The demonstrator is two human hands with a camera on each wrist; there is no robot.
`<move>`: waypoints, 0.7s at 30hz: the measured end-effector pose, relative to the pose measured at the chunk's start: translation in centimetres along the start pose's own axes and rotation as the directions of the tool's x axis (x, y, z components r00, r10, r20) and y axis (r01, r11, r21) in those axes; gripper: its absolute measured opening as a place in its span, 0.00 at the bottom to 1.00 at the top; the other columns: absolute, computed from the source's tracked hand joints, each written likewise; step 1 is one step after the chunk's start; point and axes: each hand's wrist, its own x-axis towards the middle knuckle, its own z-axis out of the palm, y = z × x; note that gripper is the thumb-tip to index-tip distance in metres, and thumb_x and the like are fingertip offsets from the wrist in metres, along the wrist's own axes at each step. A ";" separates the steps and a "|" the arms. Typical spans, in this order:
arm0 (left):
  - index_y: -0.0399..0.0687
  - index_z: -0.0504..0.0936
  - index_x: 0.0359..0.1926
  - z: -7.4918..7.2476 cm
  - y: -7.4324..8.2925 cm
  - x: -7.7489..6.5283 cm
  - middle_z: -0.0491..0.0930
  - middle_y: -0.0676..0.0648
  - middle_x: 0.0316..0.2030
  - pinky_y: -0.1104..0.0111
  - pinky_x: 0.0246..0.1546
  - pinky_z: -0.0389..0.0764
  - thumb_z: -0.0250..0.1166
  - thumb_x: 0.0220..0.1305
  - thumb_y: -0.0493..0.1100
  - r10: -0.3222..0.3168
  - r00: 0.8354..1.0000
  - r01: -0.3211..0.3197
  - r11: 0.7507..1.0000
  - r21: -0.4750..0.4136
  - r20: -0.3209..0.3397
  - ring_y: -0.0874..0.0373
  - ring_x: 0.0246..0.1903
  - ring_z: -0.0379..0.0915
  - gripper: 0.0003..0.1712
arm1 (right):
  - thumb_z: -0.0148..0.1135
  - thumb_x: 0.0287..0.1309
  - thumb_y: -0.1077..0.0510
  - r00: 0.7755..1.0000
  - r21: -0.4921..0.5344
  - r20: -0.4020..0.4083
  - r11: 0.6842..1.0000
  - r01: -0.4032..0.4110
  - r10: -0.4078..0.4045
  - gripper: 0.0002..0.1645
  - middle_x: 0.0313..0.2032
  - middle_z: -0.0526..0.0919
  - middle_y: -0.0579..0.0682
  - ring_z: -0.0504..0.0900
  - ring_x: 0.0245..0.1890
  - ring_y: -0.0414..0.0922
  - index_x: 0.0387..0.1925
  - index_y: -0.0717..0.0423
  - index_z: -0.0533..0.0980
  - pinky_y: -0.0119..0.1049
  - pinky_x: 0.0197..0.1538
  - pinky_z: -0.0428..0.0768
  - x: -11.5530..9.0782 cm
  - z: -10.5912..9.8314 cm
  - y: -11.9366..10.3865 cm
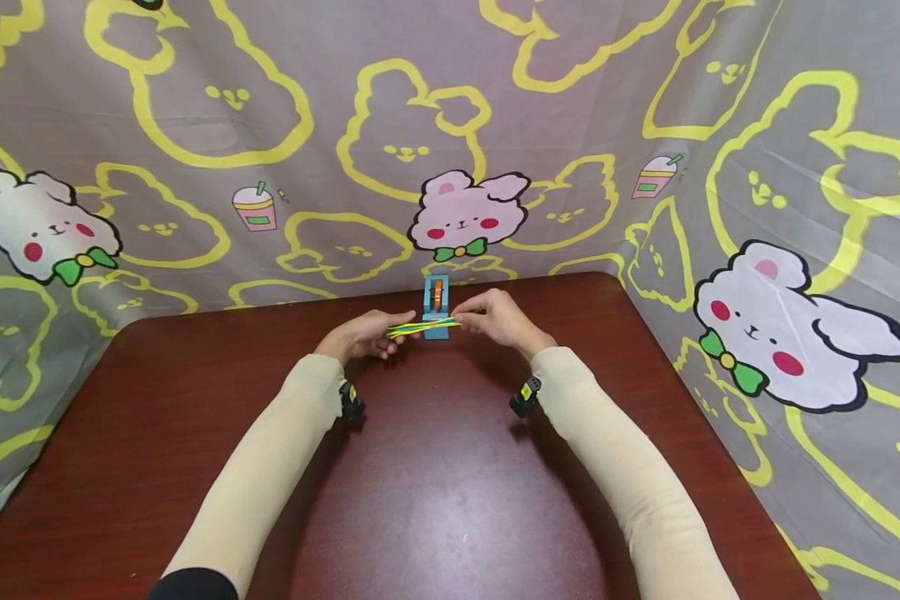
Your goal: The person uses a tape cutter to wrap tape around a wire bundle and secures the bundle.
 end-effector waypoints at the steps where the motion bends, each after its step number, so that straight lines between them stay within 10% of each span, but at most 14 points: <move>1: 0.39 0.86 0.51 0.0 0.0 0.0 0.74 0.52 0.24 0.70 0.23 0.73 0.58 0.71 0.64 0.006 1.000 -0.006 1.000 -0.002 0.002 0.62 0.19 0.67 0.32 | 0.64 0.67 0.61 1.000 -0.004 -0.002 1.000 -0.001 0.001 0.10 0.37 0.87 0.62 0.84 0.38 0.62 0.46 0.61 0.86 0.44 0.40 0.83 0.0 0.0 0.0; 11: 0.38 0.81 0.46 -0.1 -0.2 -0.5 0.76 0.50 0.24 0.69 0.23 0.73 0.64 0.70 0.56 0.070 0.998 -0.070 0.998 0.000 0.005 0.62 0.19 0.68 0.24 | 0.66 0.66 0.59 0.999 -0.046 -0.029 0.999 0.015 -0.016 0.09 0.35 0.88 0.57 0.82 0.32 0.47 0.45 0.58 0.86 0.37 0.34 0.78 -0.2 0.3 0.3; 21: 0.40 0.87 0.45 0.4 0.2 -1.1 0.79 0.51 0.20 0.69 0.22 0.70 0.70 0.66 0.51 0.193 0.978 -0.189 0.981 0.044 -0.085 0.62 0.17 0.66 0.19 | 0.63 0.69 0.47 0.984 0.020 -0.133 0.993 -0.119 0.121 0.23 0.40 0.86 0.58 0.84 0.36 0.61 0.50 0.62 0.83 0.42 0.37 0.79 0.1 0.0 0.8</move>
